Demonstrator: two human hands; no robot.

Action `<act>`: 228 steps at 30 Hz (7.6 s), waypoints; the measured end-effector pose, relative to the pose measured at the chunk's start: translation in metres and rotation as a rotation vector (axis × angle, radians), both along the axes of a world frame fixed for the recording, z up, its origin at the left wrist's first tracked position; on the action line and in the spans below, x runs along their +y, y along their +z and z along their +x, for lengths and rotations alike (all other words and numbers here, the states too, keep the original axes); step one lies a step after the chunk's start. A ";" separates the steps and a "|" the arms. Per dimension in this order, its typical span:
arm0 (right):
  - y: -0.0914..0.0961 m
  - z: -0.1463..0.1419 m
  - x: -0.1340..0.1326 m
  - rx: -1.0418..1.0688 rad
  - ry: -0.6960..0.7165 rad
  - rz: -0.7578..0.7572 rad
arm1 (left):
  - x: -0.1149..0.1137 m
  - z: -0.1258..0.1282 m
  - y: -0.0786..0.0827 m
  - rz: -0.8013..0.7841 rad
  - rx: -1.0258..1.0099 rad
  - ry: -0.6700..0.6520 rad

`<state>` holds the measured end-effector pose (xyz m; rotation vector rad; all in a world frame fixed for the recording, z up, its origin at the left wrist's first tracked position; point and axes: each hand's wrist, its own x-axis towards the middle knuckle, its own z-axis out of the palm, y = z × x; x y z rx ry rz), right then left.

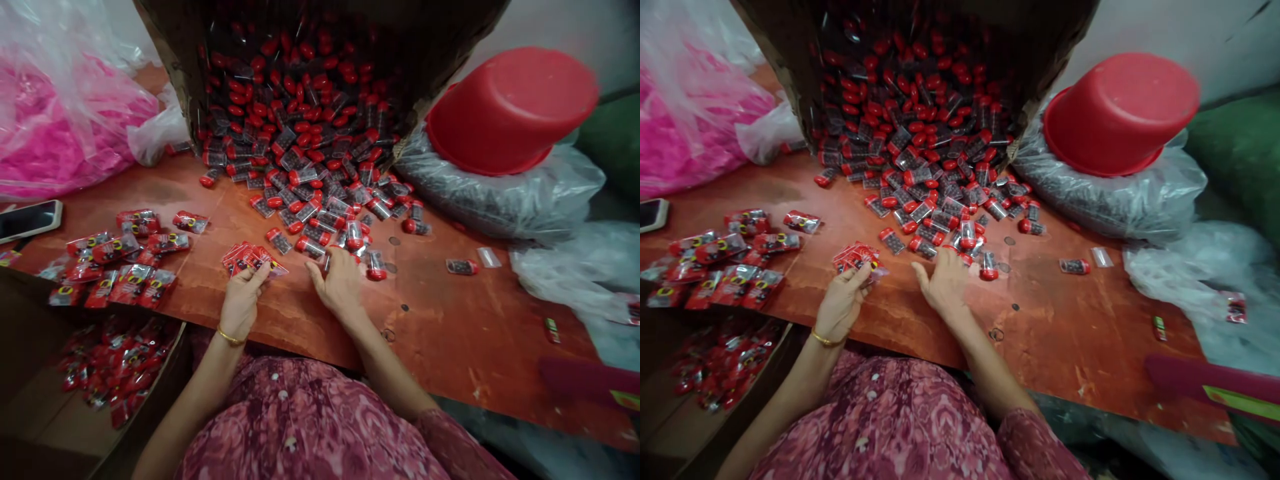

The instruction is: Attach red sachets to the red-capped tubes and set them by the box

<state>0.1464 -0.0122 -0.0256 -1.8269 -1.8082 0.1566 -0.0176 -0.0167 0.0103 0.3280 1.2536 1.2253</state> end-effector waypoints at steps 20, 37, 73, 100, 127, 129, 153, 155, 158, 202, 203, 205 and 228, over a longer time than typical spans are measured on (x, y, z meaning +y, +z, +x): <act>0.016 0.012 -0.039 0.880 0.300 -0.271 | -0.007 -0.004 0.000 -0.050 -0.183 -0.080; 0.018 -0.013 -0.037 0.978 0.228 -0.278 | -0.010 -0.005 0.002 0.049 0.036 -0.215; 0.016 -0.046 -0.031 1.174 0.222 -0.315 | -0.010 0.016 -0.012 0.234 -0.010 -0.153; 0.003 -0.047 -0.021 1.240 0.333 -0.415 | -0.011 0.011 -0.010 0.158 -0.180 -0.050; -0.040 0.036 -0.016 -0.034 0.211 0.086 | 0.003 -0.043 -0.045 0.309 1.362 -0.231; -0.040 0.036 -0.017 -0.011 0.193 0.095 | 0.003 -0.045 -0.048 0.275 1.414 -0.271; 0.009 -0.055 -0.005 0.973 0.190 -0.119 | -0.021 -0.009 -0.011 0.026 0.204 -0.237; 0.008 -0.052 -0.009 0.926 0.189 -0.098 | -0.021 -0.003 -0.008 -0.021 0.037 -0.216; 0.007 -0.049 -0.011 0.908 0.207 -0.088 | -0.019 0.007 -0.003 -0.004 -0.058 -0.115; 0.024 0.002 -0.035 1.102 0.217 -0.507 | -0.005 0.020 -0.007 0.149 -0.008 -0.109; 0.022 0.000 -0.035 1.107 0.225 -0.489 | -0.005 0.022 -0.006 0.139 -0.044 -0.107; 0.019 -0.005 -0.035 1.122 0.242 -0.457 | -0.006 0.027 -0.006 0.133 -0.082 -0.088; 0.012 -0.040 -0.024 1.257 0.253 -0.400 | -0.011 0.024 -0.015 0.249 -0.127 -0.237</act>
